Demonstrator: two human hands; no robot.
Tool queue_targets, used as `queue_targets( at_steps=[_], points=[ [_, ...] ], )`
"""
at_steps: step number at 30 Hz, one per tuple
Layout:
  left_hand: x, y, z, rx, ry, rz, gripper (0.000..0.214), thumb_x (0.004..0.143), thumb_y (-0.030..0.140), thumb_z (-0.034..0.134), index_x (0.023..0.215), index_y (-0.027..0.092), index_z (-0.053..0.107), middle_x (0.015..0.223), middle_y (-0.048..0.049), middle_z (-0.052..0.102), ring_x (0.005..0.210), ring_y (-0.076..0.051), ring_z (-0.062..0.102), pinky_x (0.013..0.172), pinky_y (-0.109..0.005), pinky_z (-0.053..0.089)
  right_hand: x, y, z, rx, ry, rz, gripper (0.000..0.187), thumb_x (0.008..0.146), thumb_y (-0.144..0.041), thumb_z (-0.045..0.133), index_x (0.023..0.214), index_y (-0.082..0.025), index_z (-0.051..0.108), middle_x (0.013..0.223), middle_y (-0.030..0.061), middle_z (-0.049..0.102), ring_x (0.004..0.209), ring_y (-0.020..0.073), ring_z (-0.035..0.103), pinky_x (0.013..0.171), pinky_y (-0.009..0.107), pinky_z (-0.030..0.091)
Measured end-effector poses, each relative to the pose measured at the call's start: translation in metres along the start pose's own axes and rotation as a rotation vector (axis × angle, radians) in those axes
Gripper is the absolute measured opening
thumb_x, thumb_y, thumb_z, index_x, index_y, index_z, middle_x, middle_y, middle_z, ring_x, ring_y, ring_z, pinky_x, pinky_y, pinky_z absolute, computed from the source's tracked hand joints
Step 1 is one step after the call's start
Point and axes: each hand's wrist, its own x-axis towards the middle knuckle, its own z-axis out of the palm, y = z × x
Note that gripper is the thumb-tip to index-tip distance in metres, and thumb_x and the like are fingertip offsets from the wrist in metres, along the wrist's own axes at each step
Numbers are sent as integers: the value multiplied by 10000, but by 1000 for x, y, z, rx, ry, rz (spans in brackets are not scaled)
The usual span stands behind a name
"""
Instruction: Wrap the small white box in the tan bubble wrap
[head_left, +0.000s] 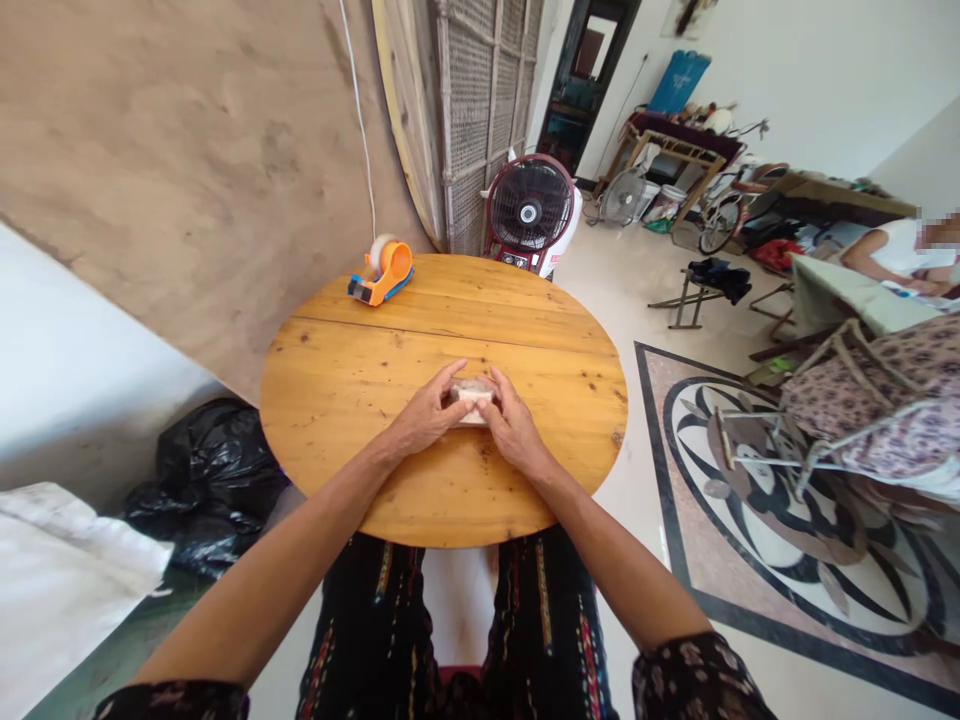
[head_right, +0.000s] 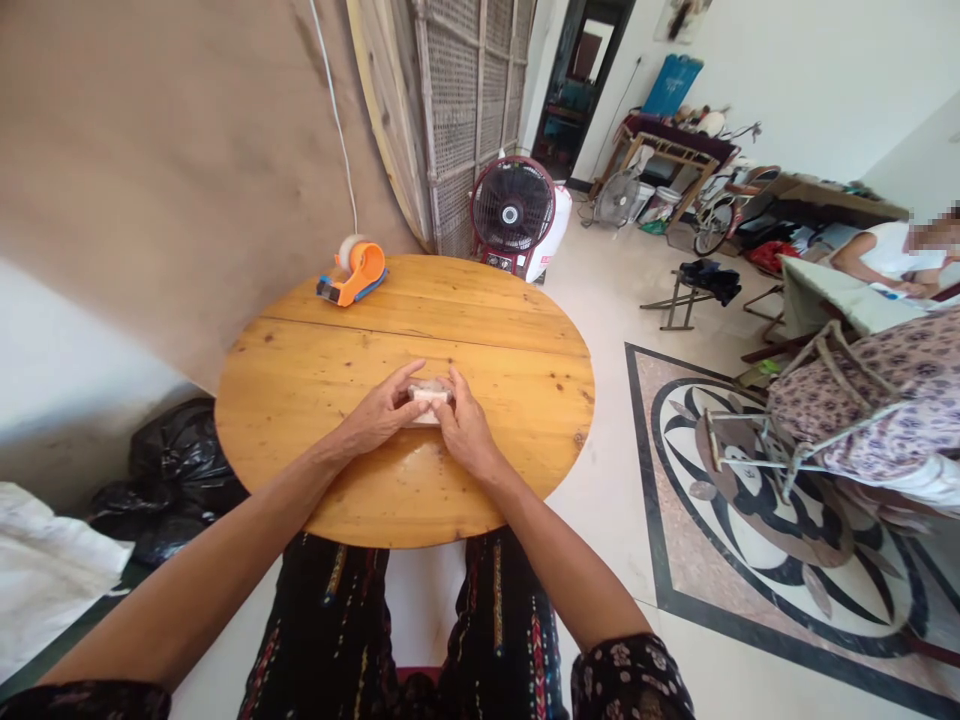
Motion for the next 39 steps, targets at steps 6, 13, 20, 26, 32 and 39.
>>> queue_targets(
  at_steps=[6, 13, 20, 26, 32, 39],
  points=[
    [0, 1, 1, -44, -18, -1, 757, 812, 392, 607, 1459, 140, 306, 1202, -123, 617, 1018, -218, 620, 905, -368, 492, -3, -3, 1, -5, -11, 3, 607, 915, -328, 468, 1476, -197, 277, 1432, 124, 485, 1296, 220, 490, 1107, 416, 360],
    [1, -2, -1, -77, -40, -29, 812, 821, 394, 595, 1493, 119, 231, 1288, -146, 575, 1122, -238, 591, 969, -381, 466, -9, -14, 5, -120, 30, -16, 572, 943, -361, 418, 1472, -178, 301, 1388, 141, 526, 1283, 235, 502, 1105, 423, 352],
    [3, -2, 0, -97, -22, -37, 825, 798, 387, 617, 1485, 111, 254, 1254, -142, 594, 1081, -236, 602, 942, -377, 475, -10, -12, 8, -40, 19, -7, 587, 957, -385, 394, 1493, -197, 248, 1458, 125, 456, 1338, 211, 445, 1134, 405, 320],
    [2, 5, 0, -24, -13, -40, 800, 790, 385, 618, 1467, 96, 305, 1218, -134, 607, 1045, -242, 594, 918, -372, 476, -7, 0, 3, 42, -14, -12, 629, 939, -408, 441, 1497, -201, 240, 1487, 123, 417, 1354, 210, 426, 1142, 416, 314],
    [0, 9, -1, -21, -26, -48, 801, 785, 406, 617, 1463, 101, 319, 1196, -120, 609, 1007, -229, 596, 884, -346, 478, -4, -6, -19, -15, -42, -1, 555, 847, -429, 606, 1354, -240, 483, 1395, 93, 525, 1308, 256, 479, 1097, 440, 389],
    [-1, 12, -2, 24, -21, -50, 757, 792, 382, 597, 1454, 114, 345, 1145, -105, 625, 935, -205, 594, 829, -325, 481, 9, -9, -22, -73, -15, 11, 656, 781, -306, 652, 1387, -221, 415, 1339, 134, 562, 1125, 260, 622, 981, 464, 497]
  ],
)
